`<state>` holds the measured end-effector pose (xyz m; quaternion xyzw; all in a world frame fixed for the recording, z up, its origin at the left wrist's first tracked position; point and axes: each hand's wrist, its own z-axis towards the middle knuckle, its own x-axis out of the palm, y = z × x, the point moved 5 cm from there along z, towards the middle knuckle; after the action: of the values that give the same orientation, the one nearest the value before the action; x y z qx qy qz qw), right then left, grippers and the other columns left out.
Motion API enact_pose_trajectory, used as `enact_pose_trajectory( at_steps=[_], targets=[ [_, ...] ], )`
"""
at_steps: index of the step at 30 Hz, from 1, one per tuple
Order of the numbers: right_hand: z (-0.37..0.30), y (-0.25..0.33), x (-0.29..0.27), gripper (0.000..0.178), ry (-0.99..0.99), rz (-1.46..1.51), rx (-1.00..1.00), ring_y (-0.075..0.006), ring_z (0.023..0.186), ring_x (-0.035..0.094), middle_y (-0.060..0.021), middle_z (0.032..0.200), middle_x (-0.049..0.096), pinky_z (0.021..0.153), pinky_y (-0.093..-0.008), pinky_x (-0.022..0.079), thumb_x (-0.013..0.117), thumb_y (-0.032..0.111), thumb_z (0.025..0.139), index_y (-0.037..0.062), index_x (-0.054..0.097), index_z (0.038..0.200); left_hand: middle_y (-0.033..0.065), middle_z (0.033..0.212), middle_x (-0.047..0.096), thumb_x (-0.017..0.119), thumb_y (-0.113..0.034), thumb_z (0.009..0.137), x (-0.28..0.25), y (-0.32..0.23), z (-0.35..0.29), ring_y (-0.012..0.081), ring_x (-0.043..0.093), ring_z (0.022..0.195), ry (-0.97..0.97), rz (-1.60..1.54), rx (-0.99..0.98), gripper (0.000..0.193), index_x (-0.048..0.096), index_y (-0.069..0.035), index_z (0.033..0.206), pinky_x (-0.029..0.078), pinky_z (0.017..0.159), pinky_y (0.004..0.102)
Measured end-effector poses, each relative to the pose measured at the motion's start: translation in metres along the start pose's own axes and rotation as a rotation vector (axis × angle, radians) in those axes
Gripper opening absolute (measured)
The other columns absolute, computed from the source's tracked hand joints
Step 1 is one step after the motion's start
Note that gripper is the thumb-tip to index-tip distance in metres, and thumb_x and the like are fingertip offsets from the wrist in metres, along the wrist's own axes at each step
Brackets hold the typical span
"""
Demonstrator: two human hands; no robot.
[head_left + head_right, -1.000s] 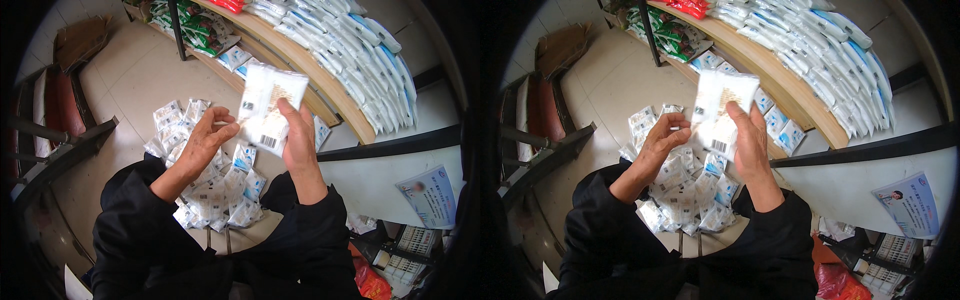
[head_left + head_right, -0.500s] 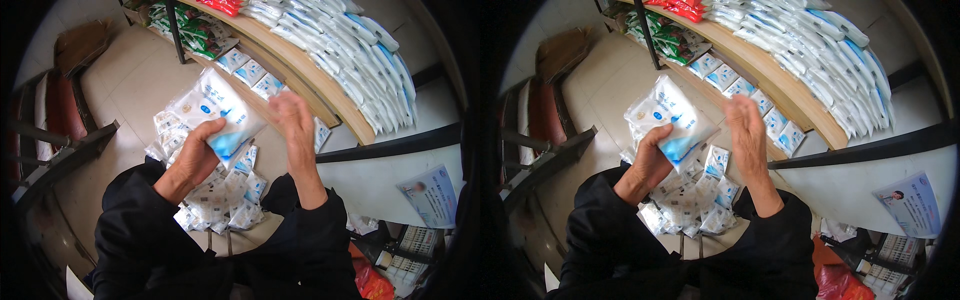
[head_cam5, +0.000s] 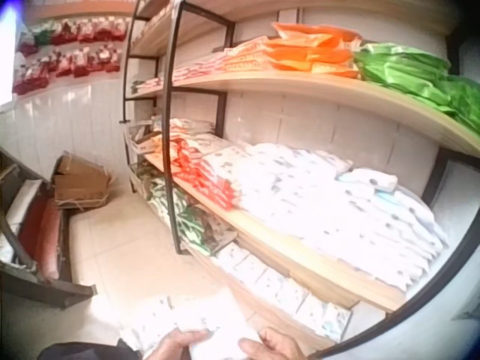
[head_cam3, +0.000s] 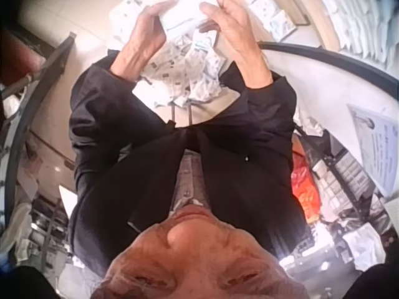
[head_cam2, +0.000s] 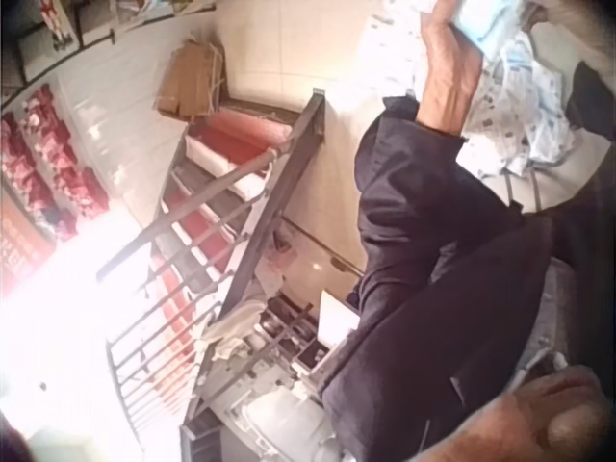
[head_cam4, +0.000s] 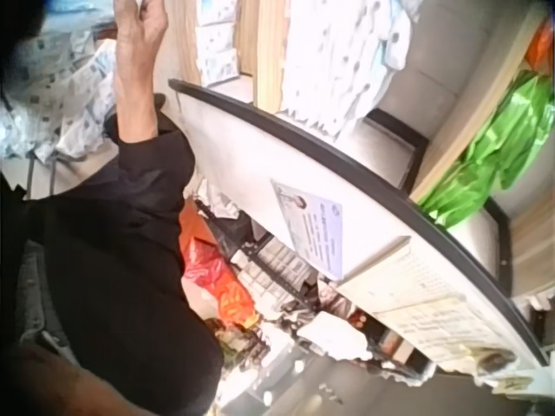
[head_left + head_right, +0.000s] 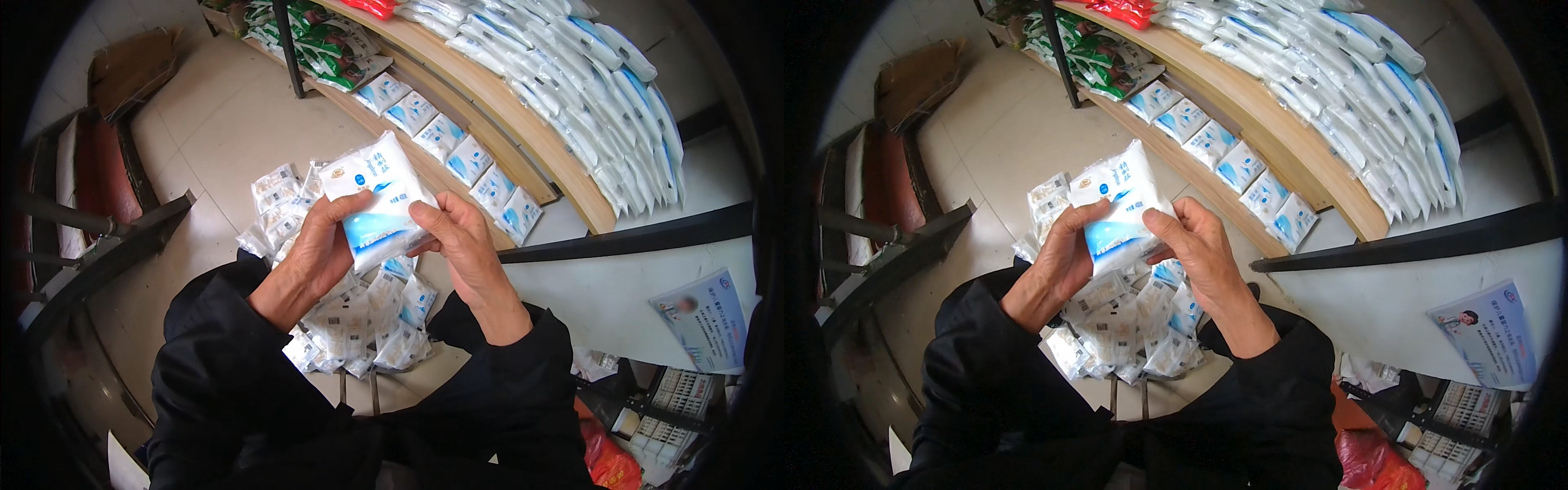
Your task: The person sits on a low stool and repeatedly picks up small white packages from a pile on the floor. They inspect each package by turning it over in their hands and then place it on a nearby wooden shelf, arranging them in neat rows.
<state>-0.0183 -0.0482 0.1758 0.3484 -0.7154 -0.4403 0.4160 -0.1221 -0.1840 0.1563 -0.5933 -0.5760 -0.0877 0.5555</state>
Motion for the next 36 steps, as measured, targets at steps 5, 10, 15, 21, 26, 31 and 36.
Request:
enact_pose_trajectory(
  at_steps=[5,10,15,21,26,31,36],
  targets=[
    [-0.003,-0.012,0.001,0.027,0.050,0.038,0.047,-0.0099,0.080,0.066,-0.0065,0.094,0.069,0.064,-0.0265,0.057,0.072,0.028,0.097,0.0028,0.062,0.100,0.0168,0.124,0.066,0.070,-0.011,0.091,-0.001,-0.005,0.001,0.0298,0.069,0.112,0.002,0.046,0.030,0.050,0.051,0.004,0.135,0.058,0.100,0.0440],
    [0.000,-0.029,-0.006,0.031,0.078,-0.015,0.102,-0.0094,0.092,0.062,-0.0050,0.100,0.064,0.081,-0.0272,0.053,0.071,0.031,0.098,0.0029,0.061,0.106,0.0200,0.123,0.068,0.068,-0.019,0.094,-0.009,0.001,0.002,0.0319,0.071,0.109,-0.060,0.116,-0.022,0.050,0.053,0.006,0.135,0.058,0.100,0.0452],
    [0.001,-0.035,0.000,0.042,0.070,0.097,0.083,-0.0103,0.095,0.058,-0.0059,0.103,0.061,0.081,-0.0272,0.049,0.073,0.037,0.094,0.0013,0.059,0.111,0.0188,0.126,0.066,0.068,-0.016,0.095,-0.008,0.006,0.002,0.0321,0.069,0.112,-0.014,0.118,-0.042,0.049,0.052,0.003,0.137,0.056,0.101,0.0480],
    [-0.002,-0.036,-0.003,0.048,0.073,0.211,0.141,-0.0145,0.108,0.062,-0.0091,0.117,0.064,0.094,-0.0308,0.051,0.071,0.031,0.097,-0.0025,0.056,0.127,0.0190,0.125,0.065,0.066,-0.013,0.096,-0.004,0.013,0.004,0.0314,0.068,0.111,-0.003,0.096,-0.093,0.046,0.050,0.004,0.136,0.056,0.100,0.0481],
    [0.001,-0.038,-0.009,0.056,0.168,0.202,0.176,-0.0156,0.114,0.062,-0.0094,0.124,0.064,0.099,-0.0309,0.049,0.072,0.032,0.095,-0.0014,0.054,0.136,0.0193,0.123,0.066,0.065,-0.014,0.098,-0.009,0.021,0.008,0.0308,0.068,0.110,-0.052,0.088,-0.159,0.043,0.052,0.005,0.134,0.058,0.097,0.0465],
    [0.001,-0.046,-0.009,0.053,0.117,0.205,0.128,-0.0161,0.117,0.062,-0.0087,0.127,0.064,0.101,-0.0326,0.050,0.071,0.025,0.097,0.0010,0.052,0.140,0.0186,0.120,0.066,0.061,-0.017,0.100,-0.009,0.024,0.008,0.0287,0.068,0.107,-0.113,0.159,-0.163,0.039,0.053,0.004,0.132,0.058,0.094,0.0440],
    [0.001,-0.052,-0.018,0.049,0.001,0.262,0.114,-0.0164,0.117,0.063,-0.0076,0.128,0.065,0.101,-0.0333,0.050,0.070,0.017,0.096,0.0045,0.053,0.141,0.0126,0.130,0.061,0.061,-0.022,0.100,-0.004,0.022,0.011,0.0247,0.062,0.116,-0.045,0.208,-0.163,0.045,0.049,0.000,0.138,0.050,0.103,0.0452]
  ],
)
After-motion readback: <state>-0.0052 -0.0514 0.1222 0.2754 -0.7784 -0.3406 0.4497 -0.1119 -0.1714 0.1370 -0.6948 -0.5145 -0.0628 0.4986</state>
